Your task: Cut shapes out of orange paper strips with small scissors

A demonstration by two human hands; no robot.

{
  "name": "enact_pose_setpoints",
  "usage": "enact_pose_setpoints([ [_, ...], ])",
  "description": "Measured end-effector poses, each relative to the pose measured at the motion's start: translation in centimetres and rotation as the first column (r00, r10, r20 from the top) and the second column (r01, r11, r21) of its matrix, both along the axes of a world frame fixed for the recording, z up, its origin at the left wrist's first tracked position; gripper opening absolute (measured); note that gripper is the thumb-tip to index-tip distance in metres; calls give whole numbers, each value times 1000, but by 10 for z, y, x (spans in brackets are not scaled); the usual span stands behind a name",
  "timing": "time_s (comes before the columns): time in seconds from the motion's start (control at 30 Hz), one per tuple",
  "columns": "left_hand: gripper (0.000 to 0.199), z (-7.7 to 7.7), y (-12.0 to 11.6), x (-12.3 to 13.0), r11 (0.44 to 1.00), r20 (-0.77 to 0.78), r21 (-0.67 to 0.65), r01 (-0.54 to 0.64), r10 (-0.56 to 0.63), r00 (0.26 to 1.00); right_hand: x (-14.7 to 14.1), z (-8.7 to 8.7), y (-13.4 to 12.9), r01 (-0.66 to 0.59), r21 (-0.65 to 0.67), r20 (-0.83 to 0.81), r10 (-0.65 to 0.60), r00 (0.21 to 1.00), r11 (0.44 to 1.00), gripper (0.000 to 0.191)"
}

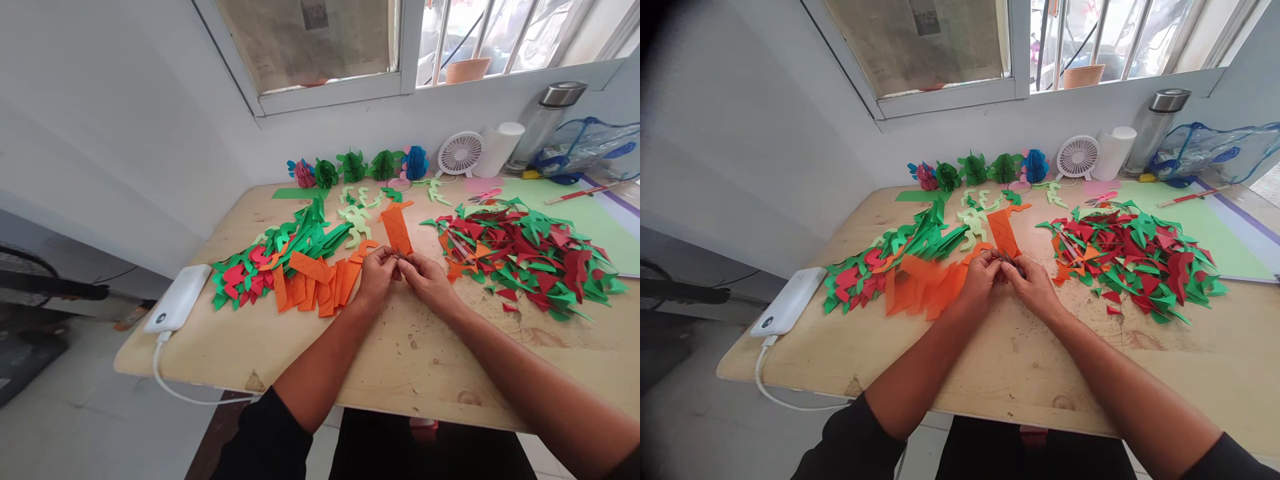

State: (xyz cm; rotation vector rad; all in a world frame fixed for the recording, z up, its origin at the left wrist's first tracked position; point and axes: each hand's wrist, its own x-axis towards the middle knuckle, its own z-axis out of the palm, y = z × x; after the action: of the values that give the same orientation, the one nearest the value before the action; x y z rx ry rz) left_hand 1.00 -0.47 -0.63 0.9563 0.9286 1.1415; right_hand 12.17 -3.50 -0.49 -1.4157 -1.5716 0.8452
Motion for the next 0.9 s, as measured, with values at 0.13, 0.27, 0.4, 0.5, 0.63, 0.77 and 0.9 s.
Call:
enact_pose_setpoints([
  [0.13,5,0,0,0,1000,9,2,-1,1,1000,0,0,0,0,-20,-12,0,1000,1000,39],
  [0.27,5,-1,0,0,1000,11,0,0,0,1000,0,0,0,-9,-34,-7,9,1000,999,38],
  [0.4,3,-2,0,0,1000,17,11,1,-1,1000,1,1,0,-7,-42,-3,6,1000,999,38],
  [0.5,3,0,-1,0,1000,13,6,-1,1,1000,0,1,0,-3,-29,9,3,1000,1000,38],
  [0.63,6,2,-1,0,1000,-3,-6,-6,6,1000,1,-1,0,-2,-46,7,2,1000,999,37],
  [0.77,4,3,-1,0,1000,-4,-3,0,0,1000,1,-2,0,5,-37,7,-4,1000,999,37],
  [0.9,3,2,-1,0,1000,-5,2,-6,6,1000,1,-1,0,14,-9,16,-14,1000,1000,39],
])
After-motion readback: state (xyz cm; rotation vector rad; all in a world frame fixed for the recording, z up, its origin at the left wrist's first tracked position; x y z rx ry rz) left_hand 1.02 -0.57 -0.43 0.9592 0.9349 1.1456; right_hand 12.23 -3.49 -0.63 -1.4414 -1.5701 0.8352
